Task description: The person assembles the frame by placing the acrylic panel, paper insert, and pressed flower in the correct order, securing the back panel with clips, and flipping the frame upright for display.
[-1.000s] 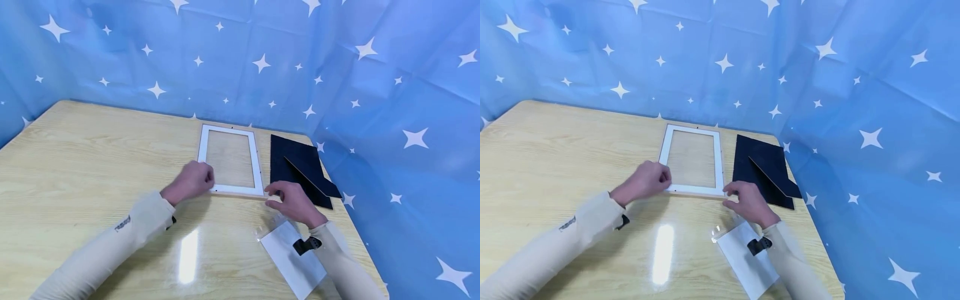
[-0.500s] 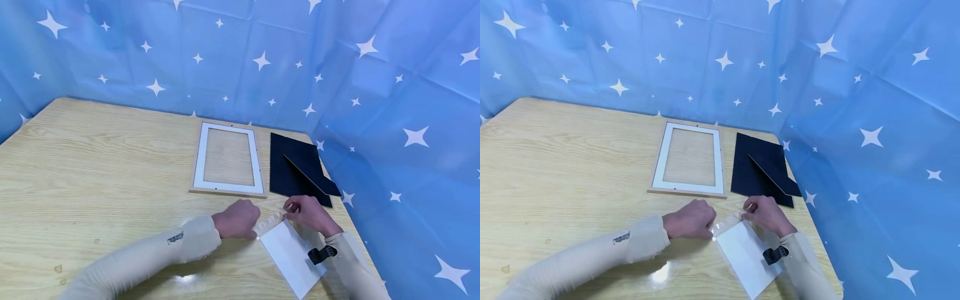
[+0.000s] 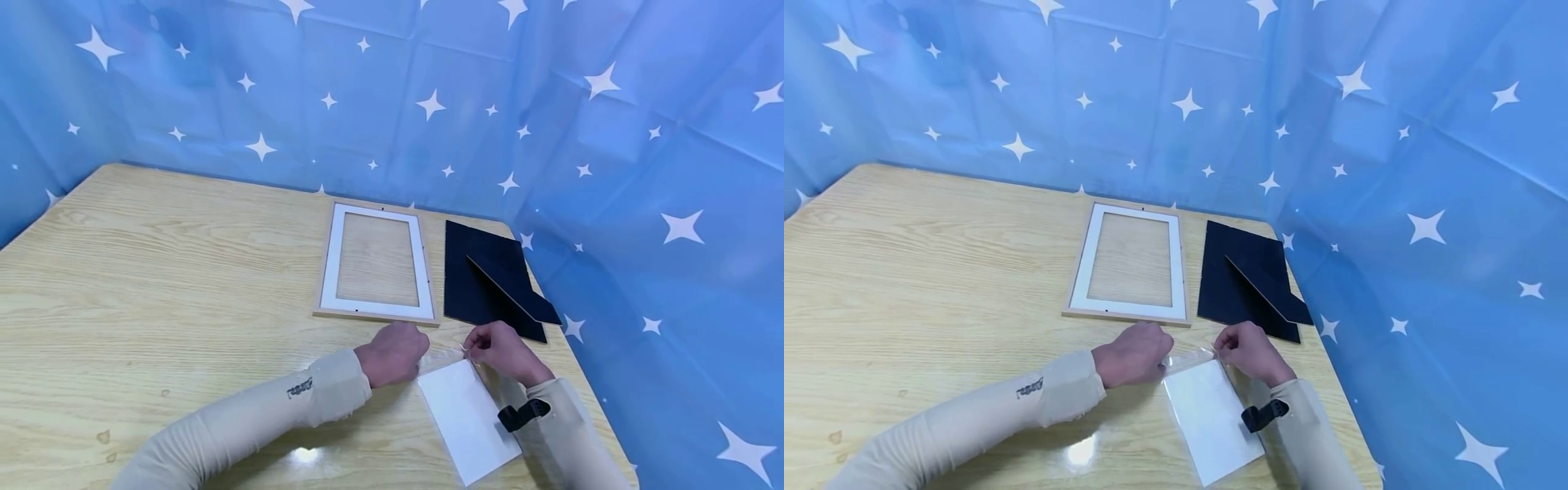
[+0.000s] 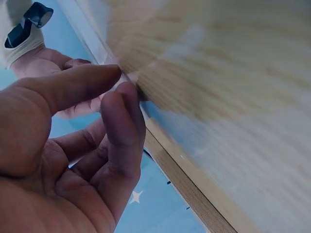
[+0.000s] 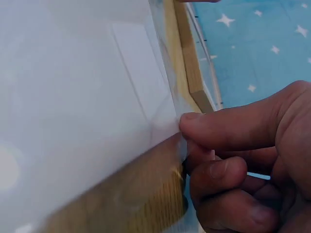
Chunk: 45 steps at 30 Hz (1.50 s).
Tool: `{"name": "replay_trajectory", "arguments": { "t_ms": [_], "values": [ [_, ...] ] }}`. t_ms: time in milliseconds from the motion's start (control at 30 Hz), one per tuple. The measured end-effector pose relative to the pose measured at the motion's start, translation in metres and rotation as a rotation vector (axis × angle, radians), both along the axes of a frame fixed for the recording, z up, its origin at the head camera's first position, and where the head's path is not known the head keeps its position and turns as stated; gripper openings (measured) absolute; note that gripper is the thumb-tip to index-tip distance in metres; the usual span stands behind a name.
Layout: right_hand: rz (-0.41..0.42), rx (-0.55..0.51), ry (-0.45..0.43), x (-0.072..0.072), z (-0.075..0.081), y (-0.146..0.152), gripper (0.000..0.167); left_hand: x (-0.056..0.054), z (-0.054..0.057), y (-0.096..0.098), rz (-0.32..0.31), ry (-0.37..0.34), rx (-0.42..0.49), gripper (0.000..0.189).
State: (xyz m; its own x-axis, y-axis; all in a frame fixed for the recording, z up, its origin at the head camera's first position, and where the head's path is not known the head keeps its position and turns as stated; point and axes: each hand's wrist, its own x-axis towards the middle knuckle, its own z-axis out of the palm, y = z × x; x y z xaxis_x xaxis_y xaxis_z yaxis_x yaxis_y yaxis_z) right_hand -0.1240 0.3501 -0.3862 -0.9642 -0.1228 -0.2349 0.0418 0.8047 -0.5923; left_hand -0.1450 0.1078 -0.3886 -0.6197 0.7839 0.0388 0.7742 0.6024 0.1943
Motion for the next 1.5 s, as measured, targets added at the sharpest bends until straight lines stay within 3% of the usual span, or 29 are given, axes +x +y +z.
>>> {"name": "replay_trajectory", "arguments": {
  "t_ms": [233, 333, 467, 600, 767, 1033, 1133, 1233, 1400, 1500],
  "values": [
    [-0.082, -0.189, -0.136, -0.007, 0.004, 0.006, 0.012, -0.007, 0.001, -0.007, 0.039, -0.111, 0.044, 0.029],
    [-0.094, -0.251, -0.147, -0.008, 0.006, 0.009, 0.014, -0.01, 0.002, -0.011, 0.048, -0.149, 0.068, 0.032],
    [-0.109, -0.327, -0.107, -0.008, 0.005, 0.012, 0.013, -0.014, 0.003, -0.015, 0.054, -0.241, 0.152, 0.045],
    [-0.146, -0.366, -0.062, -0.01, 0.004, 0.013, 0.014, -0.021, 0.004, -0.02, 0.071, -0.399, 0.251, 0.054],
    [-0.241, -0.406, -0.03, -0.014, 0.005, 0.009, 0.013, -0.029, 0.005, -0.024, 0.159, -0.602, 0.342, 0.043],
    [-0.32, -0.512, 0.033, -0.029, 0.014, -0.006, 0.015, -0.039, 0.011, -0.031, 0.237, -0.741, 0.538, 0.029],
    [-0.323, -0.581, 0.042, -0.037, 0.017, -0.015, 0.016, -0.046, 0.014, -0.037, 0.279, -0.762, 0.617, 0.027],
    [-0.315, -0.65, 0.026, -0.043, 0.017, -0.023, 0.017, -0.058, 0.018, -0.045, 0.317, -0.724, 0.679, 0.025],
    [-0.273, -0.669, -0.009, -0.048, 0.013, -0.041, 0.011, -0.077, 0.02, -0.06, 0.374, -0.619, 0.699, 0.027],
    [-0.259, -0.666, -0.023, -0.051, 0.01, -0.051, 0.009, -0.087, 0.019, -0.067, 0.424, -0.593, 0.705, 0.031]
  ]
}}
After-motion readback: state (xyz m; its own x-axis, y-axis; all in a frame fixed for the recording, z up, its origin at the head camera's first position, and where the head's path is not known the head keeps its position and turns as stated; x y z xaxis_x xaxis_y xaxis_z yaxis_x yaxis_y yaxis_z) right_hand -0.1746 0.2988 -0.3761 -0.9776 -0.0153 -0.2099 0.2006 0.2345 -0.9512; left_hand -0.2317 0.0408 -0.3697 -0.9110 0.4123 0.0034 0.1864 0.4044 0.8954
